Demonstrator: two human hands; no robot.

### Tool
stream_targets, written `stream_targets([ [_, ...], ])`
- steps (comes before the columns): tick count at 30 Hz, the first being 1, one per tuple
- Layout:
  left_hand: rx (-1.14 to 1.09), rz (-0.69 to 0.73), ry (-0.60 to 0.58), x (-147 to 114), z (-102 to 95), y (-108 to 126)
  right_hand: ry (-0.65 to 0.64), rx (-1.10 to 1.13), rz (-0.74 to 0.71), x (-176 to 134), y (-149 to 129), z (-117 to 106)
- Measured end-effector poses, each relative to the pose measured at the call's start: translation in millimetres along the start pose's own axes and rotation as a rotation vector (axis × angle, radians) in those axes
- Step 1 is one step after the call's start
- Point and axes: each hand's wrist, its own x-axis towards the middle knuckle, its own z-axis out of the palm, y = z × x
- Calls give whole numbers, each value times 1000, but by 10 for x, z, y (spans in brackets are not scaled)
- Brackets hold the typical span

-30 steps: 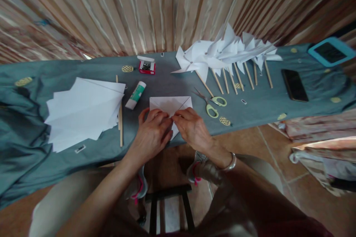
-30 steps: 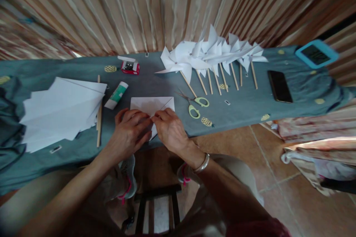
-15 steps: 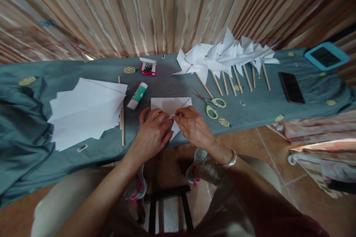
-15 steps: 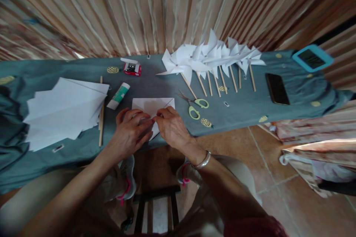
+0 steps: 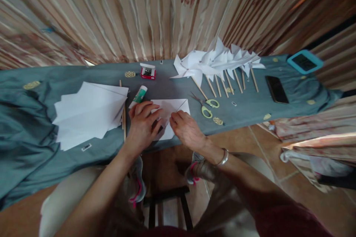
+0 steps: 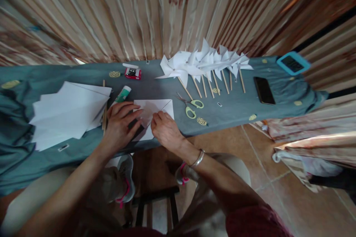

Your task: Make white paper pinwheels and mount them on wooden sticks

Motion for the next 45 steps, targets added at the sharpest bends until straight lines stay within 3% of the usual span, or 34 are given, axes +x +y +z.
stream_targets([
  [10,-36,-63,122,35,-153,-65,-35,-118,-98,83,-83,1],
  [16,-90,-70,182,89,-156,-21,-26,-136,-16,72,-170,15],
  [19,-132,-52,210,160,-149,20,-20,-7,55,70,-119,-11],
  [23,-184,-70,275,236,-157,3,15,412,205,102,74,-19],
  [34,-189,-109,319,264,-175,-158,110,520,446,230,442,11],
  [41,-161,-100,297,234,-194,-228,56,344,214,501,594,-35],
  [45,-185,-74,244,203,-172,-205,131,349,210,344,636,-61],
])
